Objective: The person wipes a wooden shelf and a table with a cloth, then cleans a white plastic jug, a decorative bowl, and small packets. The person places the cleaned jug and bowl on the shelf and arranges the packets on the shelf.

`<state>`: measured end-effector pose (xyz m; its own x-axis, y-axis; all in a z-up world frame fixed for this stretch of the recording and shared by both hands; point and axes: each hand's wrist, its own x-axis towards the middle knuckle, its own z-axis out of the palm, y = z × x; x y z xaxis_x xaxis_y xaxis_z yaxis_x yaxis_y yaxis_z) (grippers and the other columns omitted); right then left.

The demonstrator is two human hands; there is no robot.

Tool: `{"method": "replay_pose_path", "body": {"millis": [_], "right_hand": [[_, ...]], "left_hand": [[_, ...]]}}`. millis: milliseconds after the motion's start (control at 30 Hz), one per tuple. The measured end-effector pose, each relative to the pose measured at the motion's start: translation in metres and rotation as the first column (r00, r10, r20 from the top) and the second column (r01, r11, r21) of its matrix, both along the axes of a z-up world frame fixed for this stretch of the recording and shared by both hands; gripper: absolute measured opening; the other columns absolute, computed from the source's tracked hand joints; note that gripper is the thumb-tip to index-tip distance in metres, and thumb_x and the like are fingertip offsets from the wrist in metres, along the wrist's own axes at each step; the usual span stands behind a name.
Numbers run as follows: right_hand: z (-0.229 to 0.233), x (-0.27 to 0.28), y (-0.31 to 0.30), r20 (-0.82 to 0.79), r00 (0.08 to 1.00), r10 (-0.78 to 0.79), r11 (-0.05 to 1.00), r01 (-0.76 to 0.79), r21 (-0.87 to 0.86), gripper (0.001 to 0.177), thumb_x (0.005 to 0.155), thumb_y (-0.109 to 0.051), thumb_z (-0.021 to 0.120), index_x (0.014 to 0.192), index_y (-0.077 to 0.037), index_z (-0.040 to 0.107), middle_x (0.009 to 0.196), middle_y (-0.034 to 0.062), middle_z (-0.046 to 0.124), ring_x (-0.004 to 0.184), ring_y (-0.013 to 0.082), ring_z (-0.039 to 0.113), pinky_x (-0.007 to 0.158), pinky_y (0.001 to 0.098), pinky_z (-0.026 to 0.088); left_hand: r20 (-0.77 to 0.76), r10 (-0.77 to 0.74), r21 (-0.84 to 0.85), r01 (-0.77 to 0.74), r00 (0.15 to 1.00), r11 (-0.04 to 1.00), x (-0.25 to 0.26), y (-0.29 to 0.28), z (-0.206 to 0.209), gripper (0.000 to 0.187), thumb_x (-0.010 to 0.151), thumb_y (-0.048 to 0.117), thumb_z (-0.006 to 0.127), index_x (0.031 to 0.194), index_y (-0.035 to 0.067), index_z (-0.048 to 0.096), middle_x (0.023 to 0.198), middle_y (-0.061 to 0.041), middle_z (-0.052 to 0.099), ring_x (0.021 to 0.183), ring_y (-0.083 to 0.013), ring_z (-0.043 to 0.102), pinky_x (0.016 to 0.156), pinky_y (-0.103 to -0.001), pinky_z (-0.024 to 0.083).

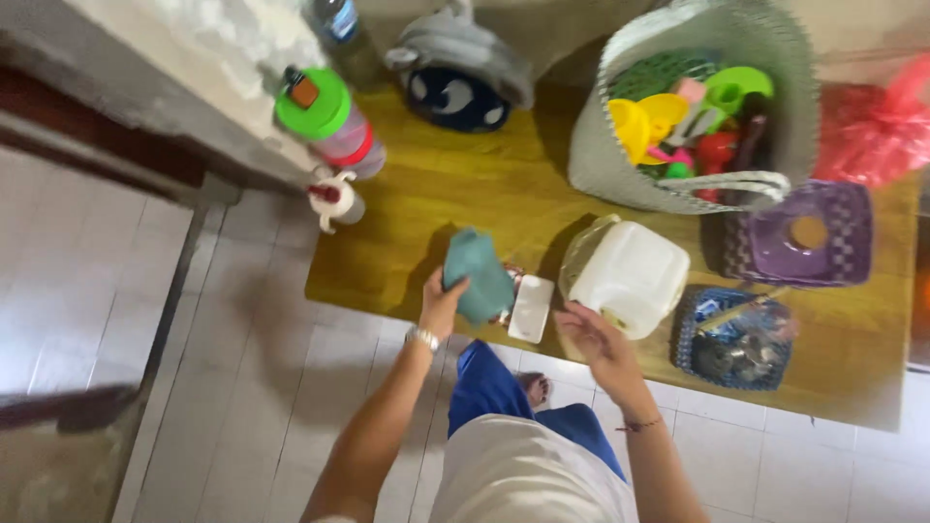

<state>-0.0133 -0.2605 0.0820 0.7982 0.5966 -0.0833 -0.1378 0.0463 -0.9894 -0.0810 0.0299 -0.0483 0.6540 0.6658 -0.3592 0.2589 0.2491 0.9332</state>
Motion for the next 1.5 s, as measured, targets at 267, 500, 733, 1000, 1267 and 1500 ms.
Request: {"method": "replay_pose_path", "body": {"millis": [267, 500, 733, 1000, 1267, 1500], "right_hand": [[-0.010, -0.003, -0.027, 0.147, 0.943, -0.299, 0.904, 0.329, -0.272, 0.023, 0.098, 0.005, 0.063, 0.118, -0.002, 0.074, 0.096, 0.0131, 0.074, 0.092, 0.0184, 0.068, 0.095, 0.0372, 0.053], [-0.088, 0.003, -0.075, 0.459, 0.600, -0.656, 0.552, 0.795, -0.250, 0.025, 0.101, -0.001, 0.071, 0.125, -0.003, 0.066, 0.109, 0.0174, 0.065, 0.096, 0.0253, 0.063, 0.084, 0.0365, 0.052], [-0.066, 0.019, -0.057, -0.315, 0.646, -0.695, 0.709, 0.688, -0.153, 0.076, 0.108, -0.032, 0.058, 0.166, -0.017, 0.011, 0.164, 0.0313, 0.014, 0.148, 0.0490, 0.027, 0.111, 0.0695, 0.026], [-0.024, 0.048, -0.020, -0.533, 0.586, -0.610, 0.707, 0.706, -0.033, 0.067, 0.109, -0.034, 0.041, 0.165, -0.037, 0.006, 0.168, 0.0210, 0.024, 0.152, 0.0471, 0.026, 0.110, 0.0817, 0.020], [-0.140, 0.036, -0.028, -0.572, 0.487, -0.660, 0.612, 0.790, -0.034, 0.085, 0.101, -0.032, 0.059, 0.167, -0.031, 0.006, 0.170, 0.0233, 0.013, 0.151, 0.0473, 0.025, 0.114, 0.0670, 0.034], [-0.055, 0.017, -0.028, -0.517, 0.464, -0.719, 0.591, 0.800, -0.105, 0.079, 0.099, -0.032, 0.061, 0.166, -0.024, 0.020, 0.172, 0.0197, 0.005, 0.155, 0.0435, 0.018, 0.121, 0.0568, 0.029]], "left_hand": [[-0.172, -0.035, 0.755, 0.155, 0.984, 0.637, -0.014, -0.019, -0.024, 0.065, 0.070, 0.012, 0.079, 0.130, -0.003, 0.059, 0.126, -0.031, 0.056, 0.122, -0.0524, 0.053, 0.105, -0.058, 0.043], [-0.048, -0.374, 0.324, 0.369, 0.926, 0.871, 0.045, -0.112, -0.008, 0.043, 0.093, 0.032, 0.073, 0.129, 0.011, 0.062, 0.126, -0.015, 0.063, 0.113, -0.0321, 0.066, 0.088, -0.036, 0.059], [-0.183, -0.567, -0.001, 0.577, 0.803, 0.817, 0.127, -0.113, 0.036, 0.101, 0.087, 0.066, 0.072, 0.161, 0.010, 0.030, 0.160, -0.029, 0.032, 0.146, -0.0464, 0.037, 0.121, -0.053, 0.032], [-0.131, -0.717, -0.068, 0.715, 0.685, 0.696, 0.165, -0.106, 0.051, 0.108, 0.085, 0.062, 0.077, 0.160, 0.002, 0.028, 0.159, -0.034, 0.032, 0.149, -0.0475, 0.032, 0.124, -0.055, 0.026], [-0.443, -0.760, 0.068, 0.863, 0.475, 0.500, 0.186, -0.100, 0.074, 0.087, 0.092, 0.071, 0.056, 0.155, 0.012, 0.044, 0.155, -0.019, 0.049, 0.143, -0.0352, 0.047, 0.119, -0.049, 0.038], [-0.105, -0.703, -0.093, 0.697, 0.703, 0.711, 0.152, -0.116, 0.090, 0.086, 0.093, 0.046, 0.069, 0.159, 0.004, 0.032, 0.162, -0.026, 0.031, 0.149, -0.0416, 0.032, 0.124, -0.053, 0.026]]}}
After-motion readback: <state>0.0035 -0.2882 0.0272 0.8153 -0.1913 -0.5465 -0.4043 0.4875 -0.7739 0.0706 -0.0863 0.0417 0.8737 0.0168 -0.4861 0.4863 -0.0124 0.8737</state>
